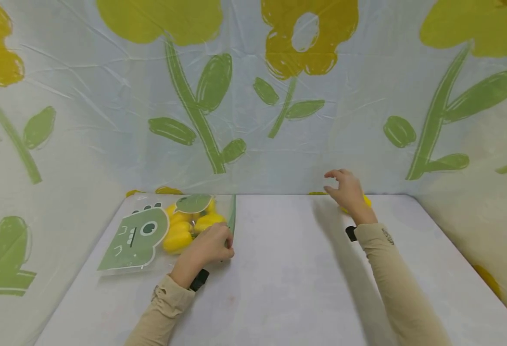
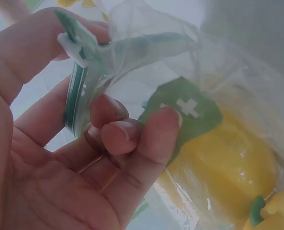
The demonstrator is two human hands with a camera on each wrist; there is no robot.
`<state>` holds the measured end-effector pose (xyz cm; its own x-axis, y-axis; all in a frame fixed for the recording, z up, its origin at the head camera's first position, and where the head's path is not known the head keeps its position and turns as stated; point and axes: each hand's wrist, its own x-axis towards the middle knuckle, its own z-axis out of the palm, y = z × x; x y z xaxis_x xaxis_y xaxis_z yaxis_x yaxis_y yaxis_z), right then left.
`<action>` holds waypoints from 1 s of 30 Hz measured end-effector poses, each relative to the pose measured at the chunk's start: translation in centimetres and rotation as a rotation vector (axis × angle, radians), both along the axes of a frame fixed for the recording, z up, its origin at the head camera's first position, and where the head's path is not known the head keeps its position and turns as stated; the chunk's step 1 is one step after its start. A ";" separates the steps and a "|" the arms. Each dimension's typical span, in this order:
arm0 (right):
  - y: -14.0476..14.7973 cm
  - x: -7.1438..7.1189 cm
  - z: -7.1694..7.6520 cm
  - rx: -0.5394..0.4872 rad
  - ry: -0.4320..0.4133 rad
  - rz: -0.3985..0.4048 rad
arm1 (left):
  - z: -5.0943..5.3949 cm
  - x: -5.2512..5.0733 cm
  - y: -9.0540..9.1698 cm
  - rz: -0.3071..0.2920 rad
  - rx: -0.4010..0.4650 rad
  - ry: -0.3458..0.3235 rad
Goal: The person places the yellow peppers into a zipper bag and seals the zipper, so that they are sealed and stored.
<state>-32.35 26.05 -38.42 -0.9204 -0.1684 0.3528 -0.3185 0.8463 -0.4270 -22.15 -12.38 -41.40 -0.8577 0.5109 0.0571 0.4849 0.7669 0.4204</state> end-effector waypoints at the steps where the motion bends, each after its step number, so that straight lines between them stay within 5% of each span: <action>1: 1.1 0.0 -0.1 0.046 0.007 -0.025 | -0.1 0.0 0.0 -0.003 -0.002 0.000; 7: 4.8 1.1 -1.4 0.269 -0.150 -0.113 | -0.1 0.0 0.3 -0.017 0.005 0.000; 11: 5.8 1.6 -3.1 0.268 -0.207 -0.108 | 0.0 0.1 0.3 -0.008 0.005 -0.001; 17: 6.3 1.6 -4.6 0.223 -0.165 -0.113 | 0.2 0.1 0.3 0.004 -0.002 -0.008; 24: 6.0 1.6 -3.8 0.123 -0.119 -0.102 | 0.1 0.1 -0.1 0.000 -0.003 -0.011; 30: 5.0 1.5 -1.3 0.004 -0.122 -0.071 | 0.0 0.0 0.0 -0.002 -0.003 -0.005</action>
